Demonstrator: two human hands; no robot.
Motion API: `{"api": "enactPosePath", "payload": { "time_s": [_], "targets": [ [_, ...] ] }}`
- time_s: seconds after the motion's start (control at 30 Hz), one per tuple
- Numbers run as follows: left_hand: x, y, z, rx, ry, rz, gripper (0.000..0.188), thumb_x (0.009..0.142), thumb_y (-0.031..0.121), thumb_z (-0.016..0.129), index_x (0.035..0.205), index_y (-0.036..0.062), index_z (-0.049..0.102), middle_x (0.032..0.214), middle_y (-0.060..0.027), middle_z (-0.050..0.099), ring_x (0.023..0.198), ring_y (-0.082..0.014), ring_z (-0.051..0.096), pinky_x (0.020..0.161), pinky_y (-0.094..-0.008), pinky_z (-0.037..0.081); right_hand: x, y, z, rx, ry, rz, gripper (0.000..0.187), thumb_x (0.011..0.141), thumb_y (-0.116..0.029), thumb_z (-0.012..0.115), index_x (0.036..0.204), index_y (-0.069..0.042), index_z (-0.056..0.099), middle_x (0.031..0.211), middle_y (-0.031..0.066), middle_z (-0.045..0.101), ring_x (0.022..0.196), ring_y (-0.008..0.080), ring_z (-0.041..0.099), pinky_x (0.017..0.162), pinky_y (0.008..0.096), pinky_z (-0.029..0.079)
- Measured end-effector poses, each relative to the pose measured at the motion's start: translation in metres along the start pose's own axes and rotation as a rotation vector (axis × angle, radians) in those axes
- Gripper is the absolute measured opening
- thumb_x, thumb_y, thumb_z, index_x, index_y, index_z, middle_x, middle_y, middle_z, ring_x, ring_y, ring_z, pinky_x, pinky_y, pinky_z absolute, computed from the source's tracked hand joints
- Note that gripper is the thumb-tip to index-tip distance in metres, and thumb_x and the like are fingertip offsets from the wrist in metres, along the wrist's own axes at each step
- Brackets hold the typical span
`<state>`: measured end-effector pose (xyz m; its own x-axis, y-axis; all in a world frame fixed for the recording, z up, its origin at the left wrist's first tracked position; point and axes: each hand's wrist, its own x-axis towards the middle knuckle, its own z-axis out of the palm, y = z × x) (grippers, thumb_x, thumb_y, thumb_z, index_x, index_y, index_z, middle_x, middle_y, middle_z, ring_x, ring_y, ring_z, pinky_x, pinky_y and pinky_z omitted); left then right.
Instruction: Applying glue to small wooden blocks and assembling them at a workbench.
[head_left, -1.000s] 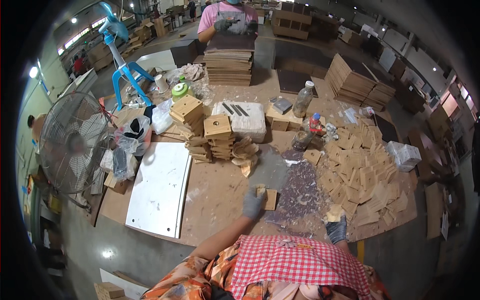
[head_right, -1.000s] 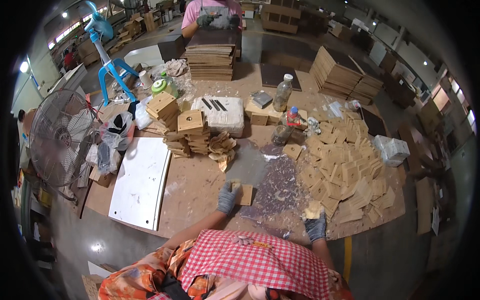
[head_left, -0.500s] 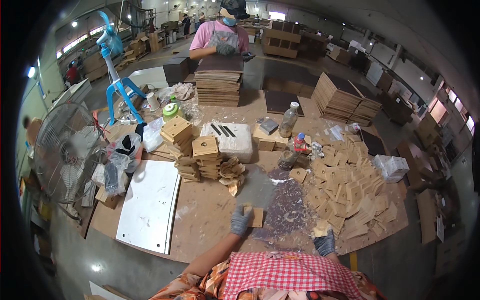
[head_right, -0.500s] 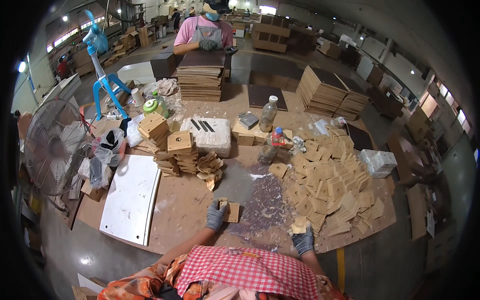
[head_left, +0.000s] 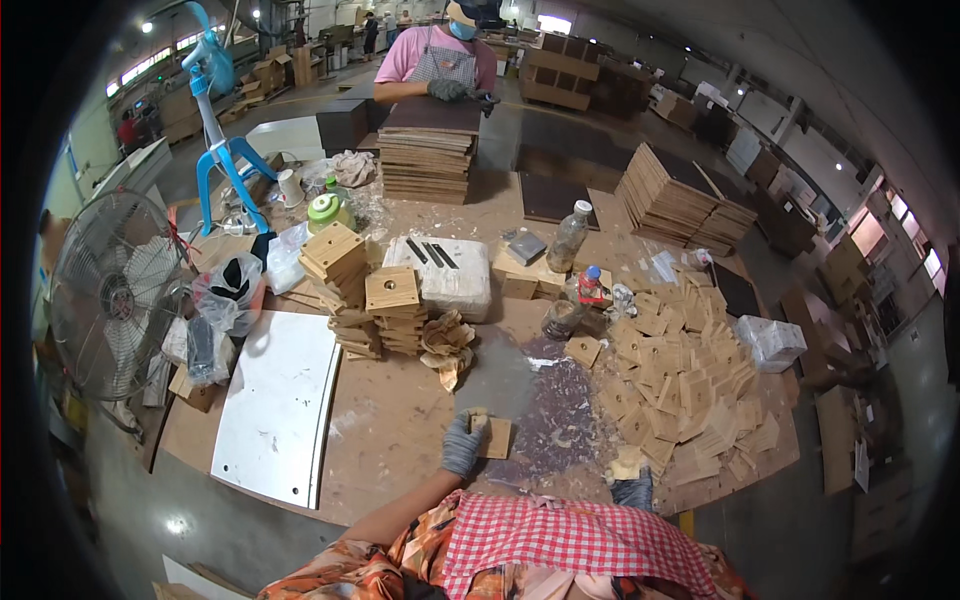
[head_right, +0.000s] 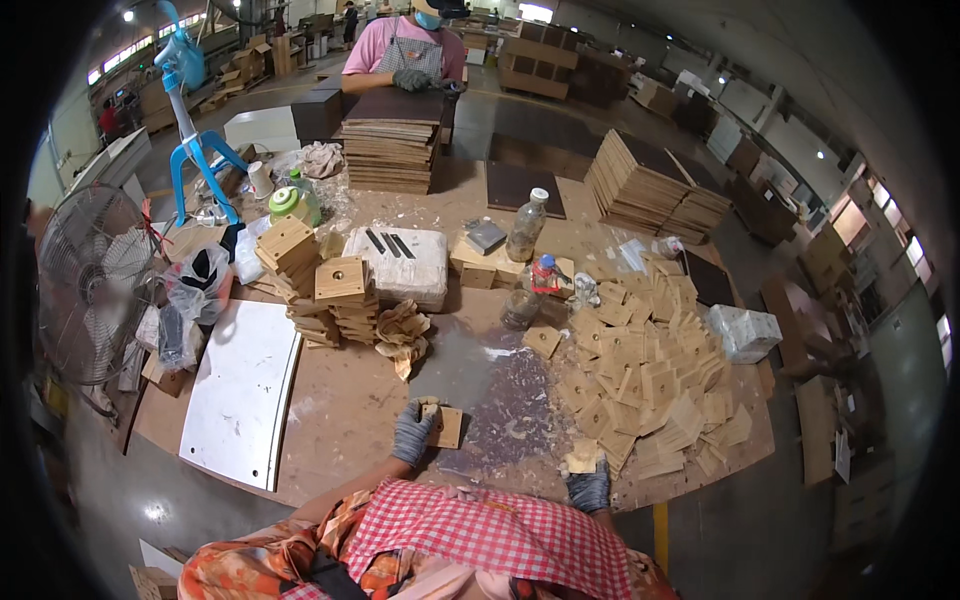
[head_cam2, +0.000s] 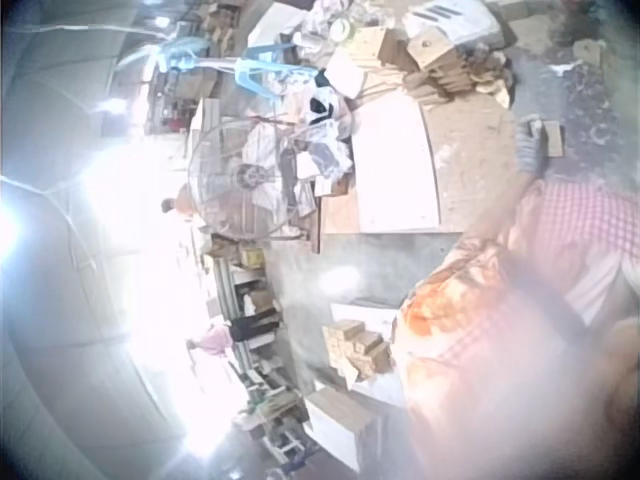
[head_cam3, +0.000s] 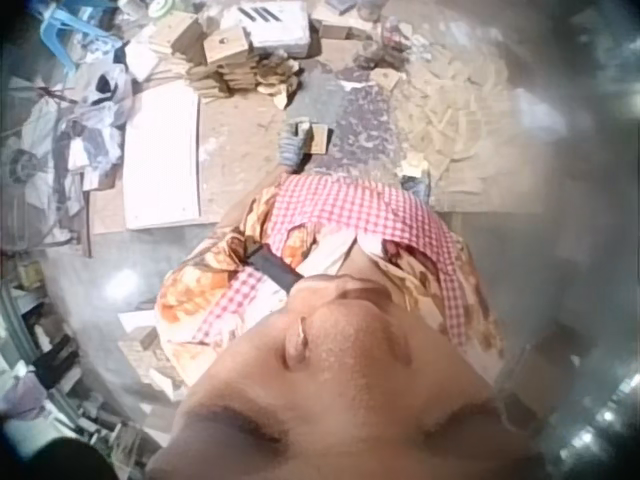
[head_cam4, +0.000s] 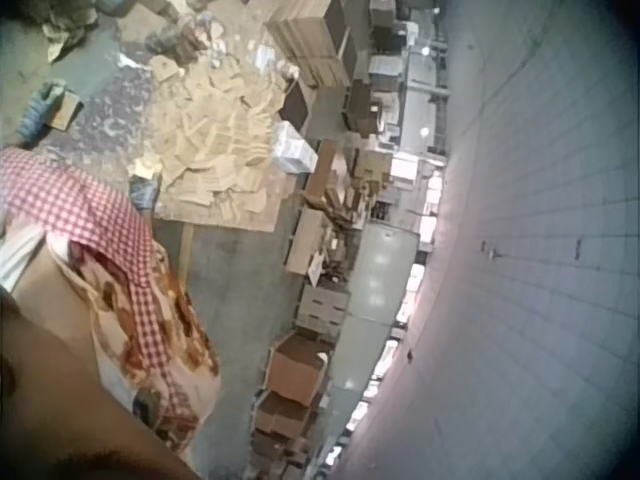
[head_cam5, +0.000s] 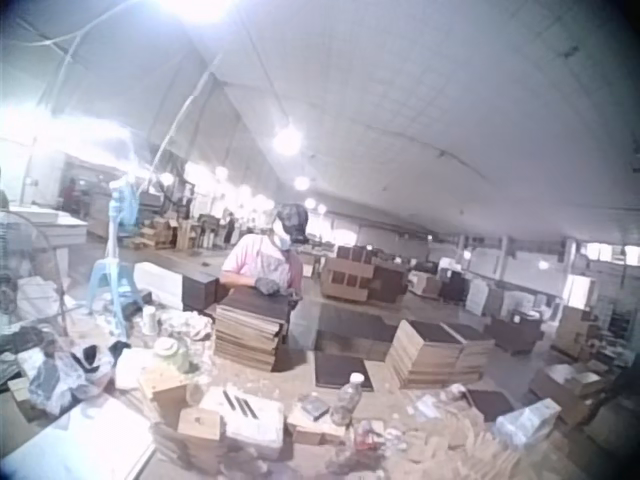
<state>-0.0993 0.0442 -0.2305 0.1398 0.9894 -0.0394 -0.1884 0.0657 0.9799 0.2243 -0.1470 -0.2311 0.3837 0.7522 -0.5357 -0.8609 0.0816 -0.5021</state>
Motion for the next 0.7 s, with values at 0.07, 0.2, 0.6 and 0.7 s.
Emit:
{"api": "enactPosePath", "payload": {
  "time_s": [0.07, 0.2, 0.6, 0.7],
  "targets": [
    [0.0, 0.0, -0.003, 0.018, -0.002, 0.003, 0.022, 0.089, 0.017, 0.057, 0.105, 0.0028, 0.058, 0.082, -0.0064, 0.062, 0.073, -0.0123, 0.057, 0.068, -0.0274, 0.048, 0.001, 0.0, -0.003, 0.012, 0.012, 0.002, 0.06, 0.087, -0.06, 0.039, 0.113, -0.008, 0.048, 0.093, 0.0181, 0.058, 0.076, 0.0341, 0.055, 0.057, 0.0389, 0.05],
    [-0.002, 0.017, 0.003, 0.152, -0.003, 0.012, 0.023, 0.089, 0.017, 0.056, 0.106, 0.0017, 0.058, 0.084, -0.0062, 0.062, 0.074, -0.0118, 0.056, 0.068, -0.0265, 0.048, 0.008, -0.003, -0.014, 0.057, 0.045, -0.012, 0.055, 0.087, -0.059, 0.042, 0.113, -0.011, 0.049, 0.096, 0.0179, 0.057, 0.076, 0.0348, 0.054, 0.06, 0.0397, 0.048],
    [-0.005, 0.012, 0.007, -0.094, -0.015, -0.105, 0.019, 0.089, 0.016, 0.057, 0.102, 0.0019, 0.058, 0.081, -0.003, 0.06, 0.07, -0.011, 0.054, 0.065, -0.0259, 0.047, -0.008, -0.005, -0.01, -0.002, 0.056, -0.029, 0.05, 0.089, -0.056, 0.039, 0.112, -0.013, 0.051, 0.1, 0.0149, 0.057, 0.081, 0.0329, 0.055, 0.066, 0.0398, 0.049],
    [-0.004, 0.013, 0.004, -0.108, 0.01, -0.099, 0.018, 0.089, 0.014, 0.056, 0.102, 0.0018, 0.058, 0.085, -0.0034, 0.061, 0.074, -0.0112, 0.055, 0.069, -0.0261, 0.048, -0.007, -0.001, 0.0, -0.054, 0.0, -0.033, 0.05, 0.09, -0.056, 0.037, 0.112, -0.014, 0.051, 0.1, 0.0135, 0.058, 0.082, 0.0328, 0.056, 0.066, 0.0395, 0.05]
  ]
}}
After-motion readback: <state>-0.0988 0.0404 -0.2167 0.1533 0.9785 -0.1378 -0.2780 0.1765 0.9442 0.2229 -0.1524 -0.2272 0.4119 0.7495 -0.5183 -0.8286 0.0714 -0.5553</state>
